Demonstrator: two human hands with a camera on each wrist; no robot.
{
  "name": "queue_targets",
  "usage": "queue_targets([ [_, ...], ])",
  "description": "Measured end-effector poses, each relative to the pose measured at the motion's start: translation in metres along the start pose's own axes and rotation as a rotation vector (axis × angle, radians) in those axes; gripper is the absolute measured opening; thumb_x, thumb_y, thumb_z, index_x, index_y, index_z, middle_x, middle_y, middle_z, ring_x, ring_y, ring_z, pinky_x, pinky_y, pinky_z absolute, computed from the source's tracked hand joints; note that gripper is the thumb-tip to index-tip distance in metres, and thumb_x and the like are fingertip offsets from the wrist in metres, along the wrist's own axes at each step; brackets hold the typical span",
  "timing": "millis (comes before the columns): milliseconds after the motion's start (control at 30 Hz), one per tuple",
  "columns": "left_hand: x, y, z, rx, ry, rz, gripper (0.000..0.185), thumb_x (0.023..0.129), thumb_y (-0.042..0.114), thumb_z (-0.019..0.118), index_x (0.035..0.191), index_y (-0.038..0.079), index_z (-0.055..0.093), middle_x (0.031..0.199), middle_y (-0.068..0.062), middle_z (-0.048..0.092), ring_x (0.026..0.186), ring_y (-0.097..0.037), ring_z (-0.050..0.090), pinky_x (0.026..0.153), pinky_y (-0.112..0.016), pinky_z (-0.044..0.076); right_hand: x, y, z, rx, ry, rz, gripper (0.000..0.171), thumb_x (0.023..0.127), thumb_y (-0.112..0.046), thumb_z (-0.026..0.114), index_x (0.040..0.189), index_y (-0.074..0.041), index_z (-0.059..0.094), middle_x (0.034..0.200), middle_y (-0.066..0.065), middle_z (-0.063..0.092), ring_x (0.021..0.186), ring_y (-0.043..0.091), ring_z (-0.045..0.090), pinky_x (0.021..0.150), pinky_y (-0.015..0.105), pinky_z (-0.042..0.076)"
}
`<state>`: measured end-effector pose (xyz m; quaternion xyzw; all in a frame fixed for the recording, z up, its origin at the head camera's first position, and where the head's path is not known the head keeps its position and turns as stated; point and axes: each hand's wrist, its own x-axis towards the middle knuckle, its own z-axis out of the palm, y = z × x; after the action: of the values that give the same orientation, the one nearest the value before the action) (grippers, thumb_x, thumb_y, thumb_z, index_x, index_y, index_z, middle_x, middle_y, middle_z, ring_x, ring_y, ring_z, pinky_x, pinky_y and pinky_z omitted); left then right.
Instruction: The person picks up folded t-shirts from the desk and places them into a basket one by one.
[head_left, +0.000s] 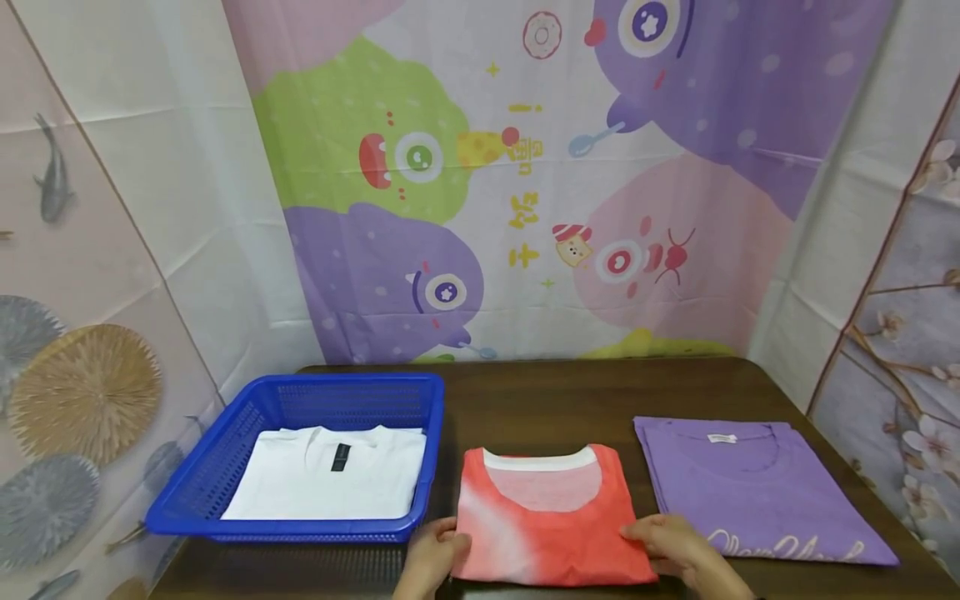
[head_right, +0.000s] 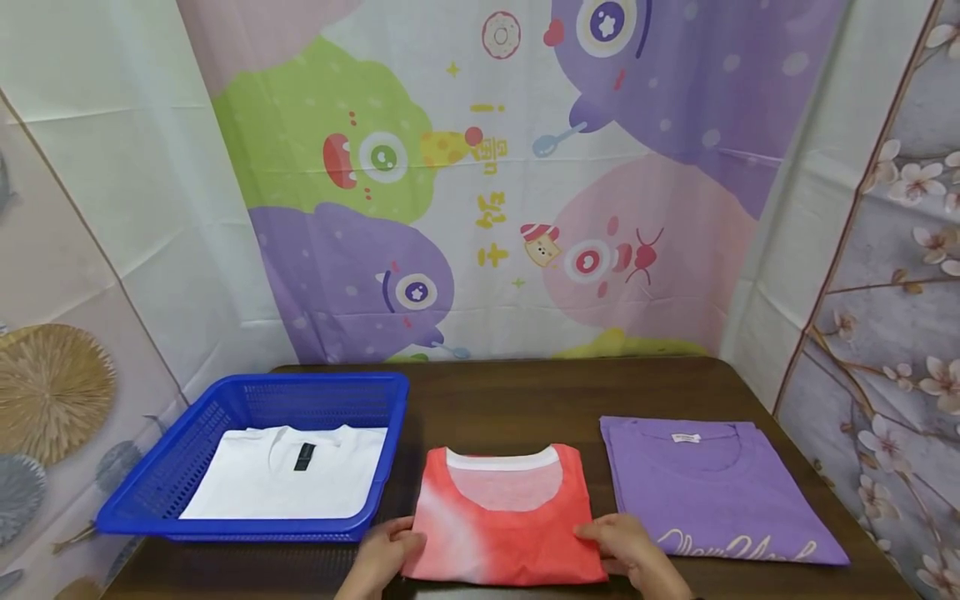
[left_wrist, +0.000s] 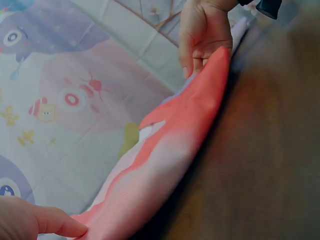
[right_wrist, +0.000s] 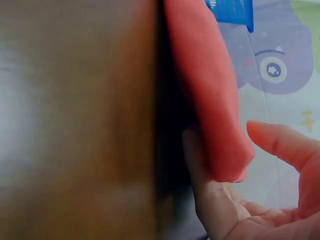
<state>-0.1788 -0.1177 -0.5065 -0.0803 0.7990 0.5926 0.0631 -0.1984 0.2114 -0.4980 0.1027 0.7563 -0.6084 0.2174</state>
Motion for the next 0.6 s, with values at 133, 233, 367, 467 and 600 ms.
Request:
queue_targets([
  [133,0.018,0.002,0.008,0.003,0.018,-0.04,0.051,0.082,0.009,0.054,0.122,-0.022,0.048,0.105,-0.029,0.065,0.089,-0.025,0.063,0.077,-0.039,0.055,0.014,-0.01,0.001,0.042,0.048,0.052,0.029,0.084,-0.015,0.067,0.101,0.007,0.059,0.081,0.001,0.069,0.075,0.012,0.067,0.074,0.036,0.059],
  [233,0.04,-0.01,0.015,-0.037,0.045,-0.023,0.055,0.082,0.012,0.053,0.124,-0.024,0.044,0.106,-0.031,0.063,0.088,-0.027,0.062,0.075,-0.038,0.054,0.024,-0.017,0.002,0.069,0.099,0.09,0.037,0.083,-0.014,0.068,0.107,0.011,0.055,0.08,0.002,0.068,0.073,0.012,0.066,0.074,0.037,0.06],
  [367,0.093,-0.063,0.026,-0.108,0.065,0.042,0.056,0.084,0.015,0.059,0.123,-0.022,0.045,0.097,-0.025,0.064,0.083,-0.023,0.061,0.07,-0.03,0.052,0.032,-0.02,0.004,0.06,0.142,0.093,0.036,0.081,-0.009,0.068,0.106,0.012,0.056,0.078,0.003,0.068,0.069,0.012,0.065,0.072,0.035,0.059],
  [467,0.134,-0.113,0.033,-0.111,0.037,0.078,0.052,0.085,0.015,0.062,0.12,-0.021,0.046,0.091,-0.021,0.066,0.078,-0.02,0.062,0.066,-0.029,0.051,0.033,-0.019,0.006,0.035,0.16,0.072,0.024,0.078,-0.005,0.068,0.097,0.009,0.06,0.074,0.002,0.067,0.067,0.012,0.065,0.068,0.033,0.059],
  [600,0.118,-0.103,0.028,-0.089,-0.025,0.078,0.046,0.086,0.013,0.061,0.116,-0.021,0.049,0.09,-0.02,0.067,0.078,-0.022,0.063,0.065,-0.032,0.053,0.029,-0.016,0.006,0.005,0.181,0.058,0.012,0.075,-0.003,0.067,0.085,0.002,0.062,0.068,-0.001,0.063,0.064,0.011,0.062,0.064,0.03,0.057],
])
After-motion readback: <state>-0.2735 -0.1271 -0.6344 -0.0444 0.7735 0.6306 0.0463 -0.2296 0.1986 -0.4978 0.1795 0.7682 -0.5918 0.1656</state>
